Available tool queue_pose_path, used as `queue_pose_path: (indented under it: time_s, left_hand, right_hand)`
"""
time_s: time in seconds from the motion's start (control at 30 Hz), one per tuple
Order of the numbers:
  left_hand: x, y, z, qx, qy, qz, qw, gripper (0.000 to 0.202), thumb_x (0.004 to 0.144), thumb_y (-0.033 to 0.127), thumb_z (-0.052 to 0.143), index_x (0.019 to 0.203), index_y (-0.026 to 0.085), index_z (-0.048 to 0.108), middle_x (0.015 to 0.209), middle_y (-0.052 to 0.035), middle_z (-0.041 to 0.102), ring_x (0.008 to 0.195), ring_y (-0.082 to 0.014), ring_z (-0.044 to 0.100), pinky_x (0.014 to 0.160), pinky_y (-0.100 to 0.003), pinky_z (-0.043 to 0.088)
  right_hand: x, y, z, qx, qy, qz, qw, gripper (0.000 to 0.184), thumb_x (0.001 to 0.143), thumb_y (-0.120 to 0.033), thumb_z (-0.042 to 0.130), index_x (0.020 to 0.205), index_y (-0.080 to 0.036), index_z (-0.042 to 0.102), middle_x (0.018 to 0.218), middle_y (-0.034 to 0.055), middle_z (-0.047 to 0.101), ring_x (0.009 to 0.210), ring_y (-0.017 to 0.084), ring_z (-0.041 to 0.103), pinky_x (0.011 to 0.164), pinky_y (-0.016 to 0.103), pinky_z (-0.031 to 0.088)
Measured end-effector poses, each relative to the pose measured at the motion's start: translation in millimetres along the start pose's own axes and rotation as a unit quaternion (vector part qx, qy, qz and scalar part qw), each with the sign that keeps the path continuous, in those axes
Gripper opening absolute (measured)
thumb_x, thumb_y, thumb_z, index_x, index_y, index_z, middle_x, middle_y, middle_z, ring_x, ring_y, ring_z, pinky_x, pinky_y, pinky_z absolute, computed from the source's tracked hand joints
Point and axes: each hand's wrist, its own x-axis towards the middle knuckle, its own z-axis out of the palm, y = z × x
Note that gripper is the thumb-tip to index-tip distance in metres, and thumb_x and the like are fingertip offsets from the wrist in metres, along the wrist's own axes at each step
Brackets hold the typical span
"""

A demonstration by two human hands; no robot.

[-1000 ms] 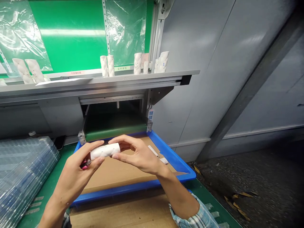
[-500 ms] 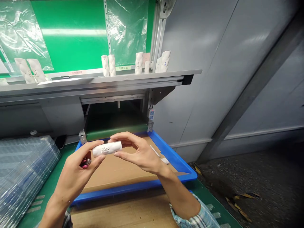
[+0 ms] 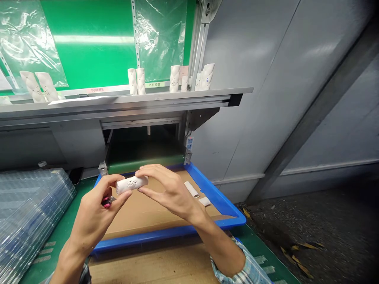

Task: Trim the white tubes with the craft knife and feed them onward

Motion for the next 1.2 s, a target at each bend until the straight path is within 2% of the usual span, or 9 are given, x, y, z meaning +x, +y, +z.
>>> queue_pose_path:
  time_s: [0.1, 0.17, 0.27, 0.4, 0.5, 0.67, 0.8, 0.93, 1.2]
  left_hand:
    - [-3, 3, 8.9, 0.029, 0.005, 0.008, 1.0, 0.03, 0.1, 0.053, 0.07, 0.112, 0.026, 0.069, 0.081, 0.0043, 0.071, 0.057, -0.0118, 0.059, 0.055, -0.022, 0.047]
    - [-5, 6, 10.3, 0.049, -0.003, 0.008, 0.999, 0.033, 0.101, 0.056, 0.068, 0.116, 0.027, 0.066, 0.086, 0.0036, 0.075, 0.062, -0.0134, 0.065, 0.06, -0.023, 0.051]
    - [-7, 14, 2.2, 0.077, -0.024, 0.001, 0.997, 0.034, 0.108, 0.058, 0.054, 0.124, 0.029, 0.062, 0.099, 0.0023, 0.078, 0.072, -0.0157, 0.071, 0.068, -0.027, 0.054]
    - [-6, 21, -12.0, 0.091, -0.048, 0.015, 0.995, 0.039, 0.116, 0.049, 0.033, 0.105, 0.028, 0.064, 0.081, 0.0056, 0.071, 0.062, -0.0138, 0.066, 0.062, -0.026, 0.048]
    - [-4, 23, -12.5, 0.1, -0.035, 0.068, 0.992, 0.038, 0.116, 0.048, 0.04, 0.094, 0.026, 0.063, 0.072, 0.0064, 0.067, 0.059, -0.0127, 0.064, 0.058, -0.024, 0.046]
    - [-6, 24, -4.6, 0.178, 0.003, 0.14, 0.974, 0.046, 0.113, 0.062, 0.046, 0.098, 0.023, 0.066, 0.082, 0.0015, 0.078, 0.066, -0.0159, 0.074, 0.058, -0.026, 0.046]
    - [-8, 27, -3.2, 0.225, 0.02, 0.153, 0.962, 0.054, 0.115, 0.061, 0.038, 0.088, 0.022, 0.064, 0.073, 0.0026, 0.075, 0.058, -0.0148, 0.071, 0.054, -0.029, 0.04]
    - [-10, 30, -3.1, 0.25, 0.019, 0.162, 0.954, 0.055, 0.117, 0.059, 0.035, 0.095, 0.022, 0.069, 0.071, 0.0043, 0.074, 0.057, -0.0149, 0.071, 0.052, -0.031, 0.039]
    - [-10, 28, -0.7, 0.263, 0.008, 0.177, 0.948, 0.053, 0.117, 0.058, 0.035, 0.096, 0.022, 0.067, 0.073, 0.0036, 0.073, 0.058, -0.0157, 0.07, 0.053, -0.031, 0.037]
  right_hand:
    - [-3, 6, 16, -0.091, 0.007, -0.082, 0.992, 0.026, 0.107, -0.03, 0.074, 0.131, -0.022, 0.068, 0.123, 0.0098, 0.082, 0.118, 0.027, 0.078, 0.104, 0.042, 0.061]
    - [-5, 8, 23, -0.083, 0.008, -0.098, 0.992, 0.028, 0.109, -0.034, 0.07, 0.134, -0.02, 0.066, 0.119, 0.0104, 0.083, 0.109, 0.026, 0.08, 0.097, 0.039, 0.064]
    - [-5, 10, 22, -0.01, 0.009, -0.046, 0.999, 0.032, 0.109, -0.029, 0.07, 0.139, -0.022, 0.064, 0.126, 0.0087, 0.081, 0.111, 0.023, 0.08, 0.097, 0.034, 0.065]
    - [0, 7, 9, 0.078, 0.012, -0.014, 0.997, 0.035, 0.101, -0.014, 0.076, 0.134, -0.023, 0.07, 0.13, 0.0083, 0.078, 0.122, 0.022, 0.075, 0.106, 0.034, 0.063]
    - [1, 7, 4, 0.098, 0.006, -0.018, 0.995, 0.037, 0.098, -0.012, 0.076, 0.133, -0.023, 0.072, 0.128, 0.0076, 0.08, 0.117, 0.021, 0.077, 0.103, 0.033, 0.064]
    - [0, 7, 3, 0.124, -0.037, -0.019, 0.991, 0.041, 0.096, -0.008, 0.073, 0.134, -0.022, 0.072, 0.127, 0.0075, 0.081, 0.116, 0.02, 0.078, 0.105, 0.031, 0.063]
    - [1, 7, 2, 0.145, -0.072, -0.043, 0.986, 0.038, 0.095, -0.008, 0.072, 0.131, -0.02, 0.075, 0.124, 0.0106, 0.079, 0.115, 0.02, 0.076, 0.102, 0.032, 0.063]
    - [1, 8, 2, 0.14, -0.085, -0.045, 0.985, 0.042, 0.092, -0.007, 0.069, 0.132, -0.021, 0.076, 0.119, 0.0097, 0.077, 0.106, 0.02, 0.076, 0.093, 0.032, 0.065]
    - [0, 9, 1, 0.145, -0.103, -0.04, 0.983, 0.045, 0.09, -0.007, 0.067, 0.132, -0.021, 0.076, 0.119, 0.0096, 0.077, 0.105, 0.021, 0.076, 0.093, 0.033, 0.066]
